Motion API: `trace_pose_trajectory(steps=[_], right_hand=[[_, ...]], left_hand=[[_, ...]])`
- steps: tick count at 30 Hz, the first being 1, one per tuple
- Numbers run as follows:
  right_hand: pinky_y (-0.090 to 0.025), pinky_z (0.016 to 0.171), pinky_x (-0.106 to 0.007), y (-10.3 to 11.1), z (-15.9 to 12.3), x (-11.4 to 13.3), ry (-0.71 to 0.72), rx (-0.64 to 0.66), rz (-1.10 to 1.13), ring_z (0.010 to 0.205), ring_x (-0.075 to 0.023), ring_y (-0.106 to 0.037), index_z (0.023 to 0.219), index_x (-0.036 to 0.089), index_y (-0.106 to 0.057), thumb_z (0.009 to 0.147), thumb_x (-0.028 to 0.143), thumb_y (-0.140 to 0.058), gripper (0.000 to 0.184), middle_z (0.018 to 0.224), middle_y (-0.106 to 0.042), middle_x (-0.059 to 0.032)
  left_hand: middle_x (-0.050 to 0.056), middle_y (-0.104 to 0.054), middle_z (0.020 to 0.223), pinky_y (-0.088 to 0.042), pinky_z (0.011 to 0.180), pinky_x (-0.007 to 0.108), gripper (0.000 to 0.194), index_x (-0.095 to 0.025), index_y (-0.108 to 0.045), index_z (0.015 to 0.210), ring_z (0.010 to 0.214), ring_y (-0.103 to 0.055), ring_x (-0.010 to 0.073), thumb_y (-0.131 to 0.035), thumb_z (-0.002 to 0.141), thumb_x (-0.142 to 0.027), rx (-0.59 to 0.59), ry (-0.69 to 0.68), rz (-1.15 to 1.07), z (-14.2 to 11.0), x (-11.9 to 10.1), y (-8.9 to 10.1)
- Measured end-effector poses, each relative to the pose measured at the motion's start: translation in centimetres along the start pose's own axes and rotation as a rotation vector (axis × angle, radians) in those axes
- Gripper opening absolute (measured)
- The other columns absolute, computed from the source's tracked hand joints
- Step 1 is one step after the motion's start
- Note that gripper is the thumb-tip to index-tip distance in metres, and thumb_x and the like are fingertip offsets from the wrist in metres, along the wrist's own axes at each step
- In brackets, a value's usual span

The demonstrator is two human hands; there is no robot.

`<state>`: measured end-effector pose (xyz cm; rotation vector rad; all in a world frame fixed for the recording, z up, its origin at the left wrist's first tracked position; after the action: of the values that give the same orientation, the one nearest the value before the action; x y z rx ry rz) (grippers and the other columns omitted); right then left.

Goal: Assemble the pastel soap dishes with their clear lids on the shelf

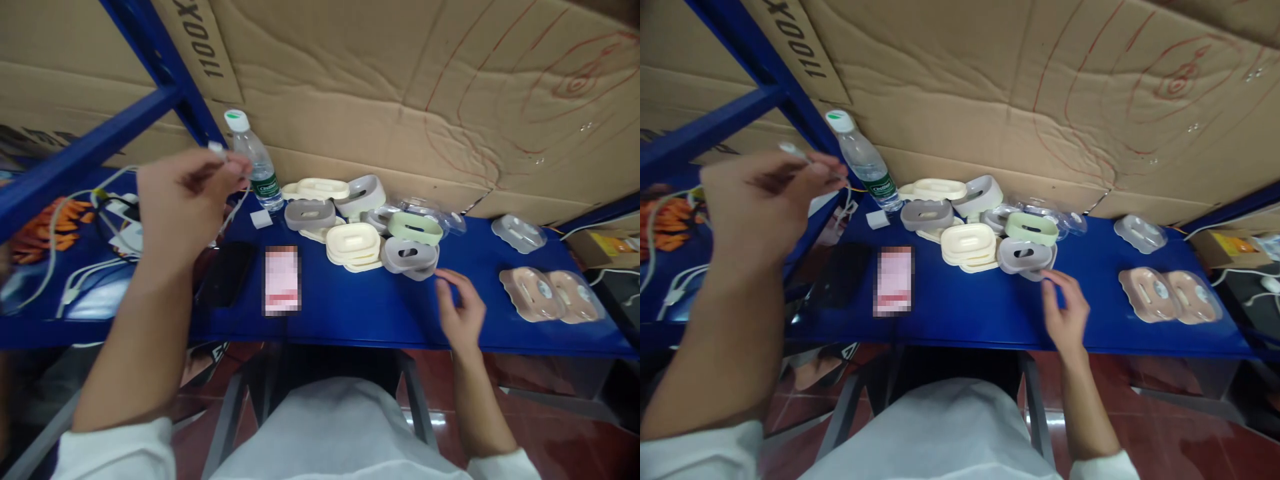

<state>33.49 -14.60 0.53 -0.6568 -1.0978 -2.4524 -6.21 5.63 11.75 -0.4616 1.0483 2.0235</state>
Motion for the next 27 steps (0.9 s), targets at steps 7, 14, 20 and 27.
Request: trace_pose_trajectory(steps=[7, 14, 20, 27], right_hand=[[-0.063, 0.102, -0.035, -18.5, 11.0, 17.5, 0.202, 0.559, 0.480, 0.127, -0.0246, -0.070, 0.173, 0.016, -0.017, 0.098, 0.058, -0.073, 0.103, 0.179, -0.025, -0.0214], [-0.060, 0.094, -0.026, -28.1, 16.7, 19.5, -0.116, 0.622, 0.673, 0.090, -0.0080, -0.077, 0.162, 0.012, -0.043, 0.103, 0.075, -0.040, 0.087, 0.147, -0.067, -0.0081], [-0.055, 0.098, -0.030, -29.1, 15.0, 19.0, 0.017, 0.712, 0.407, 0.093, -0.0133, -0.072, 0.139, 0.015, -0.064, 0.109, 0.045, -0.064, 0.043, 0.107, -0.077, 0.0014], [-0.053, 0.105, -0.045, -29.4, 12.0, 19.9, 0.278, 0.827, 0.080, 0.119, -0.0299, -0.070, 0.140, 0.013, -0.064, 0.110, 0.034, -0.061, 0.037, 0.125, -0.076, -0.0148]], left_hand=[[-0.007, -0.062, 0.145, -0.051, 0.075, 0.041, 0.083, -0.031, -0.048, 0.152, 0.137, -0.054, 0.0356, 0.012, 0.097, -0.048, 0.110, -0.080, -0.007, 4.0, -13.0, 0.8], [-0.009, -0.067, 0.144, -0.054, 0.094, 0.049, 0.052, -0.029, -0.053, 0.151, 0.145, -0.054, 0.0324, -0.029, 0.108, -0.046, -0.128, 0.054, -0.217, 2.5, -6.0, 4.2], [0.004, -0.083, 0.115, -0.062, 0.105, 0.044, 0.030, -0.018, -0.081, 0.115, 0.112, -0.079, 0.0230, -0.061, 0.103, -0.037, -0.148, 0.065, 0.063, -3.6, 5.0, 2.0], [0.012, -0.069, 0.147, -0.052, 0.122, 0.052, 0.048, -0.024, -0.071, 0.140, 0.140, -0.065, 0.0322, -0.050, 0.097, -0.021, 0.328, 0.105, 0.290, -8.9, 12.3, -0.7]])
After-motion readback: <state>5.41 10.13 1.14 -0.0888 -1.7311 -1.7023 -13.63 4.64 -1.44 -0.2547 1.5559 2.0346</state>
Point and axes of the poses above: each hand's wrist, its own z-axis towards the middle knuckle, its own y-axis out of the back of the hand, x = y × z, the point moved 2 cm from there along z, towards the middle knuckle
